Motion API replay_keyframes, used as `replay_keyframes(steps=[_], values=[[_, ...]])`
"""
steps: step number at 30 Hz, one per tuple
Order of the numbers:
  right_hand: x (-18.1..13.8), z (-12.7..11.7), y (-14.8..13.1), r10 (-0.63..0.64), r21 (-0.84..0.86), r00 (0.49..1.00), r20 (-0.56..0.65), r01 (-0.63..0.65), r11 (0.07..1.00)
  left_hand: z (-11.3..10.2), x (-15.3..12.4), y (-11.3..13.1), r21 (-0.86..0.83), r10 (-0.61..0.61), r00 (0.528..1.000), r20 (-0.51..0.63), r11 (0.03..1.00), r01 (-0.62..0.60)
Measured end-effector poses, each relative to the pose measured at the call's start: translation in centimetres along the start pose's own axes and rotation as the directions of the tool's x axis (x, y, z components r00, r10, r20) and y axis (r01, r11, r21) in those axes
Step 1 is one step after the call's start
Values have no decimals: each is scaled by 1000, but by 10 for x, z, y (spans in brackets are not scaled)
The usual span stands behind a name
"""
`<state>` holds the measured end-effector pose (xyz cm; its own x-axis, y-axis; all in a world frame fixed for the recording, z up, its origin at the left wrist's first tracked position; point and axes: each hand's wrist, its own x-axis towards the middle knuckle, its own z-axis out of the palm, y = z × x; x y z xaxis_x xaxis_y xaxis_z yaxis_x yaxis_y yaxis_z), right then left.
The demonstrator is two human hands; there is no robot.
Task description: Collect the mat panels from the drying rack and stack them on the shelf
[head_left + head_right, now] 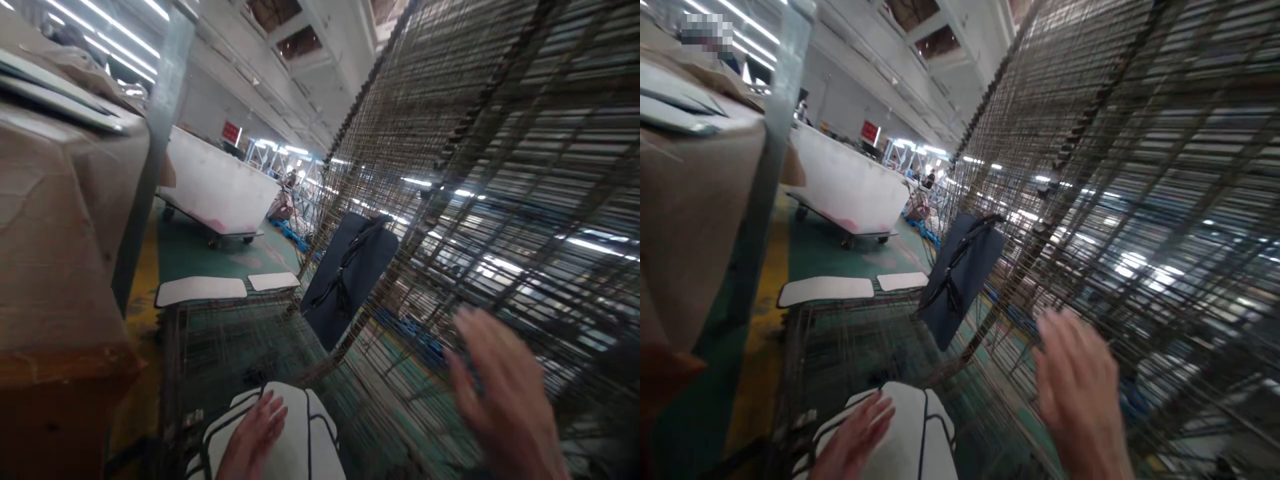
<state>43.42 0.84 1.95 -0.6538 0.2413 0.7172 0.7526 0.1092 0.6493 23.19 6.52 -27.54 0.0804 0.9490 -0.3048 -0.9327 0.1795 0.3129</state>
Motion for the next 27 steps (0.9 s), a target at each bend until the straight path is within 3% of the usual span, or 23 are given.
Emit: replay_keyframes(steps=[2,4,6,8,11,14,16,23,25,27], values=[[46,-9,36,36,-206,999,-2,-35,978,19,-1,-7,-58,-49,998,-33,997,47],[72,-8,66,107,-332,982,153,-51,942,34,3,-13,-89,-73,996,-54,994,68],[79,-1,85,155,-376,938,310,-29,926,46,11,-17,-114,-100,993,-64,989,92],[74,4,93,99,-359,917,387,50,932,52,19,-19,-132,-118,990,-74,985,107],[62,4,89,-31,-398,928,371,189,898,57,27,-17,-147,-119,988,-99,984,104],[53,-1,76,2,-457,956,293,138,878,60,30,-14,-157,-113,987,-113,983,95],[47,-5,65,-3,-396,964,267,112,911,64,32,-16,-164,-124,985,-123,981,103],[9,-9,28,-238,-162,958,162,264,951,95,40,-43,-267,-222,973,-68,943,196],[-1,-8,21,-251,-83,943,218,274,958,103,45,-42,-305,-169,985,-28,940,153],[-5,-3,22,-203,-8,955,216,209,978,105,53,-30,-309,-49,998,-47,951,32]])
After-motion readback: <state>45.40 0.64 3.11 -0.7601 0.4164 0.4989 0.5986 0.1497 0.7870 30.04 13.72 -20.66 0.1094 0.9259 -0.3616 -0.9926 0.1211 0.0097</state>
